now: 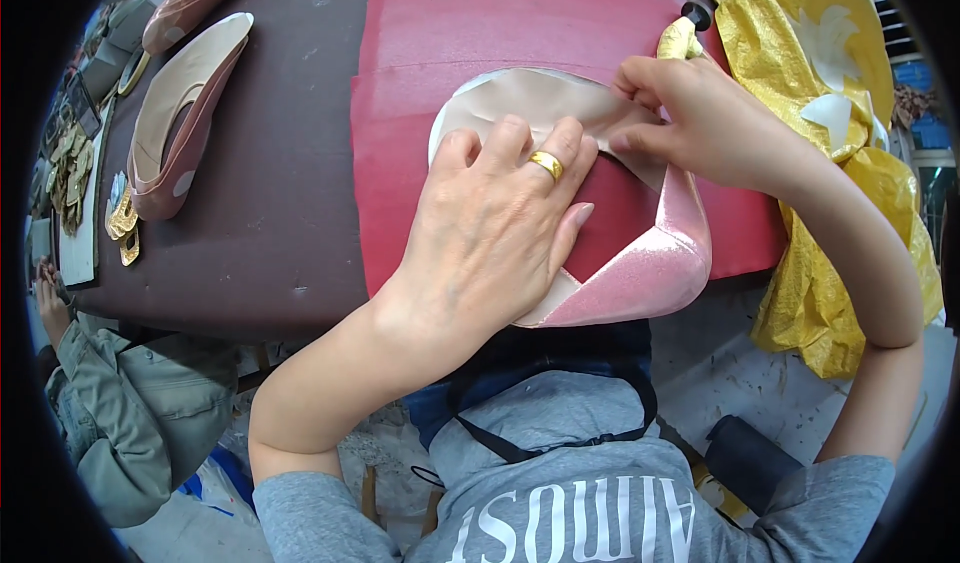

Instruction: Assembling and shaping the upper components of a shoe by hand and using a hammer.

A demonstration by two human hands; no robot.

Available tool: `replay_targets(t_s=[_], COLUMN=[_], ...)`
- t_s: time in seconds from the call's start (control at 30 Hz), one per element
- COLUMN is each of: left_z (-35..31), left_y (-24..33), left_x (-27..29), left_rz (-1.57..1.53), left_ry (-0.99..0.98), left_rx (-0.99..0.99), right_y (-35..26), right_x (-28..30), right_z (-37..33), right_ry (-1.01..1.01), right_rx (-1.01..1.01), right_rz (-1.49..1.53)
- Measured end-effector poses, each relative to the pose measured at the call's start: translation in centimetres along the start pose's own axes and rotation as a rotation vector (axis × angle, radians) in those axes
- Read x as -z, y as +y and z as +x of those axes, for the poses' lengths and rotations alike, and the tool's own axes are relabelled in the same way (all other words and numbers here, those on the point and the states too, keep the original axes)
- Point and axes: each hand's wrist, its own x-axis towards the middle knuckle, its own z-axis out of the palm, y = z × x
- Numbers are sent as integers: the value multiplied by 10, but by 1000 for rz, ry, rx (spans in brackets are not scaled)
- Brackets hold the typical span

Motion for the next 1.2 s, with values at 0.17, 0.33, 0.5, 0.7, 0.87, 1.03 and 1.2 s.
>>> replay_targets(t_s=[0.17,0.33,0.5,0.7,0.87,1.03,1.2], left_z=[1,3,6,12,-5,-10,-13], left_y=[-2,1,-4,-38,-67,44,23], left_x=[-1,2,1,12,37,68,79], left_rz=[-14,37,13,23,349,42,231], left_ry=[6,-51,-50,-167,155,-133,-304], left_rx=[-19,-13,21,150,308,93,-32], right_y=[1,6,20,15,0,-1,2], right_x=[-2,-2,-19,-15,-12,-30,-37], right_z=[-1,-3,-3,-5,-8,-25,-39], right_ry=[11,-45,127,147,20,38,94], right_rx=[43,51,278,234,-15,-57,219], right_rz=[-73,-125,-128,-123,84,501,415])
